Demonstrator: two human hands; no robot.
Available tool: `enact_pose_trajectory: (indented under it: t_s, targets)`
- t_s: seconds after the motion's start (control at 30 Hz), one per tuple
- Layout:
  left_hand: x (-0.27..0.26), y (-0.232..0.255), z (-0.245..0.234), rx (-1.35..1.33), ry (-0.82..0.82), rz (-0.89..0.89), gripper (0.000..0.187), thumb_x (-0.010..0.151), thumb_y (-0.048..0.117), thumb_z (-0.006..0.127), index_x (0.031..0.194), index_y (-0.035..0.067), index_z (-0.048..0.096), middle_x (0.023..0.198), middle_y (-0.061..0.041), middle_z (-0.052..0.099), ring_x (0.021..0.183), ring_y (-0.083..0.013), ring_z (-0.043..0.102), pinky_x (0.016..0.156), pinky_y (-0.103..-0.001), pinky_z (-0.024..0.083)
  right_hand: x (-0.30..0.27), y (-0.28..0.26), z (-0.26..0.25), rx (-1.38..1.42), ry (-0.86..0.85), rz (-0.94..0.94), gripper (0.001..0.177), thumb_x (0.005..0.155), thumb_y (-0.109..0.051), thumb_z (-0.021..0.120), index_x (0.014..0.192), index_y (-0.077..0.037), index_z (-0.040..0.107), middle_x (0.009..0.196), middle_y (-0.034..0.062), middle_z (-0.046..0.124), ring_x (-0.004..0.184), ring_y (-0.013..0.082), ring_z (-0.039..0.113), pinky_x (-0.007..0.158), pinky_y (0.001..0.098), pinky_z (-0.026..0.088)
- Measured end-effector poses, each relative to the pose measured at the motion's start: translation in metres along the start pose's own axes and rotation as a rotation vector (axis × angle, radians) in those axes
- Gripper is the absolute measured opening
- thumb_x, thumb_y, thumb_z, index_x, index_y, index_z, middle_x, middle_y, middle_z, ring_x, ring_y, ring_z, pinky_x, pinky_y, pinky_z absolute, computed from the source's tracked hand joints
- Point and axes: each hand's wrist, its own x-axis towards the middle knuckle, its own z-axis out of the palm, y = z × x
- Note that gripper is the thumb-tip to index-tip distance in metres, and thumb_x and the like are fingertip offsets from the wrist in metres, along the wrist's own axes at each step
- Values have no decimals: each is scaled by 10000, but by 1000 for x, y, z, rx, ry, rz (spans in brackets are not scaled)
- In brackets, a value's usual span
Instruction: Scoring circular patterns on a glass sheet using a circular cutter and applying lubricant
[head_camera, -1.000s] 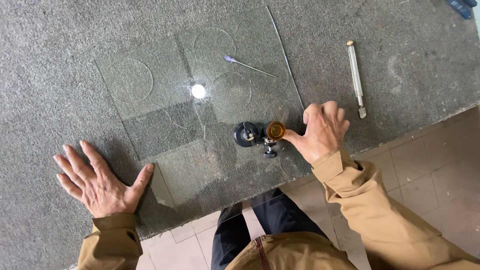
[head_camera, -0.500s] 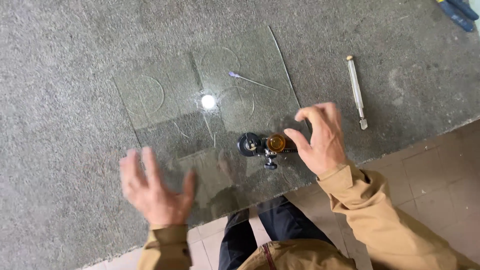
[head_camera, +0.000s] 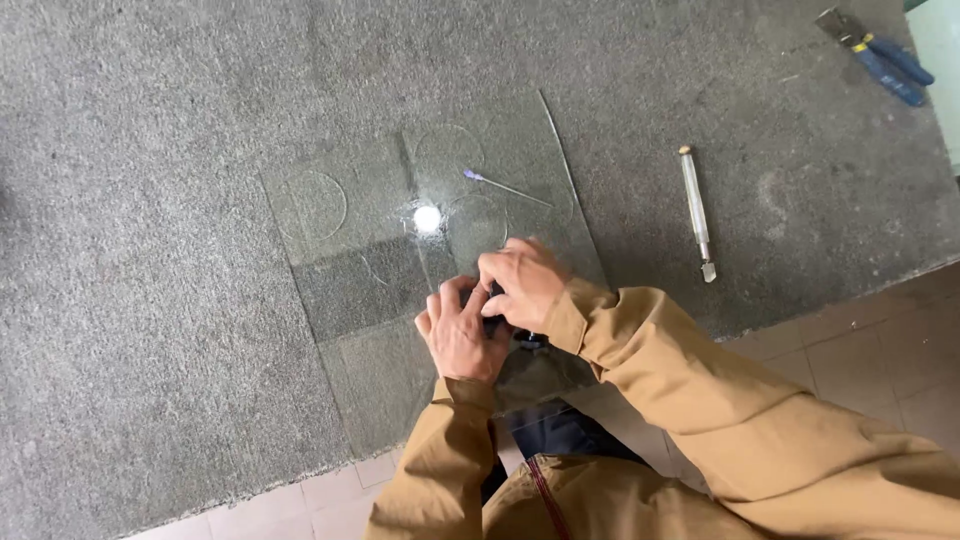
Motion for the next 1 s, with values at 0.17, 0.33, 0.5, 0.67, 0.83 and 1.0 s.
enact_pose_trajectory:
  t_s: [0.17, 0.33, 0.5, 0.67, 0.83, 1.0]
  targets:
    - [3, 10, -13, -72, 19, 2, 660, 572, 364, 770, 1206, 300, 598, 1168, 51, 494, 1051, -232, 502, 948, -406, 395, -34, -14, -27, 250, 241, -209, 396, 782, -435, 856, 754, -171, 562, 699, 12, 613, 744, 268, 649, 708, 396, 542]
    - [-4, 2, -3, -33, -15, 99, 622, 487, 323, 769, 1085, 279, 603, 1127, 55, 501, 1040, -228, 493, 903, -409, 376, -109, 111, -47, 73, 715, 283, 306, 874, -346, 864, 997, -151, 663, 878, 35, 670, 804, 274, 664, 747, 380, 571]
    - [-35, 15, -9, -51, -45, 197, 470, 483, 285, 780, 932, 263, 643, 1100, 31, 500, 1036, -265, 481, 826, -403, 384, -138, 198, -16, -233, 824, 569, 555, 864, -452, 862, 1155, -88, 560, 1005, 127, 541, 959, 414, 599, 809, 533, 522]
    - [-77, 50, -40, -543, -91, 179, 319, 688, 197, 655, 994, 107, 650, 1110, -133, 514, 1012, -325, 585, 844, -435, 528, -135, 209, -12, -294, 812, 496, 353, 913, -78, 780, 1170, -42, 540, 1051, 187, 601, 947, 436, 567, 831, 529, 439]
    - [-118, 55, -61, -746, -68, -10, 314, 606, 91, 583, 906, 90, 677, 1081, -87, 574, 998, -255, 631, 892, -351, 527, -148, 157, -24, -160, 700, 405, 57, 1065, -126, 611, 1063, -75, 585, 965, 124, 635, 804, 298, 568, 581, 454, 464]
    - [-148, 39, -81, -800, 12, -75, 286, 626, 9, 598, 886, 117, 651, 1048, -51, 653, 944, -224, 666, 843, -329, 520, -154, 79, 18, -150, 471, 18, 171, 1024, -238, 669, 1140, -152, 577, 726, -1, 635, 393, 85, 446, 278, 265, 406]
